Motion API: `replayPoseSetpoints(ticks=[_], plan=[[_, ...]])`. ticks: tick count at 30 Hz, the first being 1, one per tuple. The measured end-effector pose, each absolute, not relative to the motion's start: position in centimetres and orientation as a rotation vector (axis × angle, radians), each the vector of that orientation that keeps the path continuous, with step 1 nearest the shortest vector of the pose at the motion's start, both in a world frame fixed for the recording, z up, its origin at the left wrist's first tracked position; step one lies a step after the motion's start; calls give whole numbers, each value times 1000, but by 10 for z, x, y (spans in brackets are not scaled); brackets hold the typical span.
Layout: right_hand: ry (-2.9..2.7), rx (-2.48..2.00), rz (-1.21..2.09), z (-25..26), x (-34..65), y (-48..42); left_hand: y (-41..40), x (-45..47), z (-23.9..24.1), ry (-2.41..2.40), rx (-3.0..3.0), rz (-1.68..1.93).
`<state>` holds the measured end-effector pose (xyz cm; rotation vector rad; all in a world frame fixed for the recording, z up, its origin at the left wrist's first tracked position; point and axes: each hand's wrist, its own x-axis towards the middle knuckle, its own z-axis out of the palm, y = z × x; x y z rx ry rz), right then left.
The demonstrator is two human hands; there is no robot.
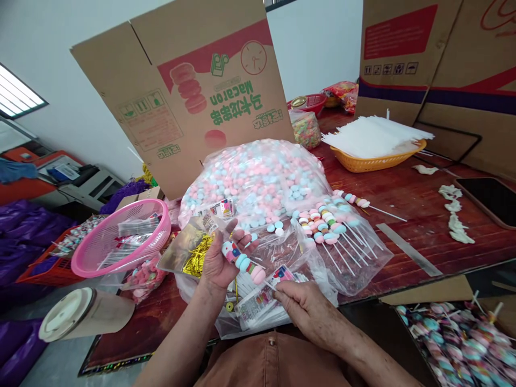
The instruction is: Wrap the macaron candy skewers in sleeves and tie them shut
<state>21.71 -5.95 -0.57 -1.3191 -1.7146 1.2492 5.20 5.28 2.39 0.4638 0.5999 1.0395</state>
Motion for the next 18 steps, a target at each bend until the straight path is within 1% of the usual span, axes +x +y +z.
replayPoseSetpoints(ticks=[2, 3, 5, 7, 9, 11, 14, 16, 18], plan=[[-1574, -1291, 1442, -6, 209, -59, 47, 63, 22, 571, 479, 1046], [-1512, -1289, 1485, -8, 205, -58, 43, 70, 20, 576, 488, 1048], [-1437, -1320, 1425, -11, 198, -56, 35, 81, 15, 618, 486, 1057], [-1424, -1355, 1273, -14, 196, -53, 31, 85, 11, 680, 462, 1044], [-1432, -1343, 1242, -16, 199, -53, 33, 78, 9, 699, 440, 1005], [-1427, -1293, 1371, -16, 205, -53, 41, 66, 12, 669, 421, 991], [-1439, -1235, 1569, -17, 210, -55, 56, 50, 20, 607, 403, 1068], [-1549, -1269, 1472, -18, 209, -57, 62, 49, 26, 601, 424, 1120], [-1747, -1381, 1149, -21, 207, -58, 63, 55, 30, 620, 433, 1190]])
